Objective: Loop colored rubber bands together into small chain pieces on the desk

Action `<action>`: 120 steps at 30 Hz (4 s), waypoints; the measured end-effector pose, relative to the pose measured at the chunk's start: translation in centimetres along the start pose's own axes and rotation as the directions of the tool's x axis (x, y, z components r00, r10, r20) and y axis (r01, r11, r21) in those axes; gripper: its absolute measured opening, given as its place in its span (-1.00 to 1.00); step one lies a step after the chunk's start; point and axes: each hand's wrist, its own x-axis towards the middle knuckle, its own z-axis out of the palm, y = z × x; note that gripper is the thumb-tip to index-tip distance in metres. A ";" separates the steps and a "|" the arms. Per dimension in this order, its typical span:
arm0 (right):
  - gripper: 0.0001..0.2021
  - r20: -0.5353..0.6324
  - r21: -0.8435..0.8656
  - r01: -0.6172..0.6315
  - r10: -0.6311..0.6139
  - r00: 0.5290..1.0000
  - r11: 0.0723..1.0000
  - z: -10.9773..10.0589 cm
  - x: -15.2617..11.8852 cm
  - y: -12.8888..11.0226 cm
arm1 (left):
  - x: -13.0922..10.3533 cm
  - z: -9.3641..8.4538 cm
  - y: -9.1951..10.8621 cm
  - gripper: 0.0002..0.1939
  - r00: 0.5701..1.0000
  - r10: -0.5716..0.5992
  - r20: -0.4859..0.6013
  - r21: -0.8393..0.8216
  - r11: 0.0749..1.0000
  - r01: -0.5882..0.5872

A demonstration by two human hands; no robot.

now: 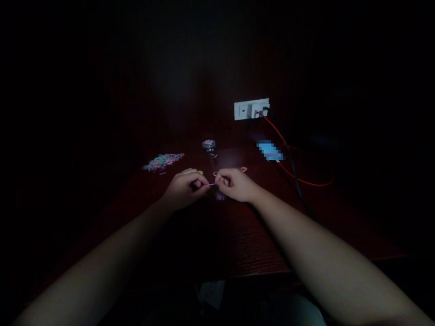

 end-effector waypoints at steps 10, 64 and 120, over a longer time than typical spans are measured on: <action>-0.88 0.003 -0.015 0.013 -0.013 1.000 1.000 0.1 0.0 0.3 | -0.1 0.1 -0.2 -0.97 1.000 -0.017 0.015 0.003 1.000 0.017; -0.93 0.013 0.120 -0.045 0.044 0.999 0.992 0.7 0.1 0.2 | -0.1 -0.2 0.1 -0.96 0.999 -0.024 0.044 -0.039 0.999 0.026; -0.98 -0.004 0.080 -0.017 0.017 1.000 0.997 0.5 0.0 0.0 | 0.0 -0.2 0.2 -0.94 0.999 -0.014 0.035 -0.031 0.999 0.015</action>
